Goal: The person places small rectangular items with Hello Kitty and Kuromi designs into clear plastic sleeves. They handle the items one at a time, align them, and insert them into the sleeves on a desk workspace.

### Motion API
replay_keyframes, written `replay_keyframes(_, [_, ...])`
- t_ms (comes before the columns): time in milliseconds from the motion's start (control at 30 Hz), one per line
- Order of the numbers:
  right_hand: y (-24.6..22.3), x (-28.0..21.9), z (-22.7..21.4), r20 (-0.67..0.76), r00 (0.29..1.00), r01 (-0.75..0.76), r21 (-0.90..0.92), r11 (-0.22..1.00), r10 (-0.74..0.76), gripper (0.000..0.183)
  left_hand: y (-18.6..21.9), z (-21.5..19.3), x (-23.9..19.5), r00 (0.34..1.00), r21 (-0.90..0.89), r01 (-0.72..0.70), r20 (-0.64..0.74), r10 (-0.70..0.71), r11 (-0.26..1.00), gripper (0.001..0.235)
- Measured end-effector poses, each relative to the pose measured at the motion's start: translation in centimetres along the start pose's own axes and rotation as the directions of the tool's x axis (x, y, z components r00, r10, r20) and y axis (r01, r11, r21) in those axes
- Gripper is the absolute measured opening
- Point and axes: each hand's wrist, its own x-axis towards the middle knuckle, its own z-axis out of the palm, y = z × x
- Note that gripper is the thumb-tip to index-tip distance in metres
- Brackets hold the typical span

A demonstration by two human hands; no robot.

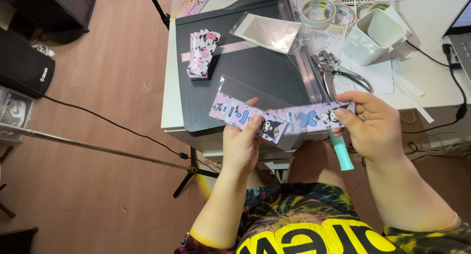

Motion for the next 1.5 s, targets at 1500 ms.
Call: replay_keyframes(1500, [5.0, 4.4, 3.7, 0.12, 0.708, 0.625, -0.564, 0.539, -0.696, 0.057, -3.1, 1.2, 1.3, 0.997, 0.108, -0.064, 0.059, 0.058, 0.992, 0.029])
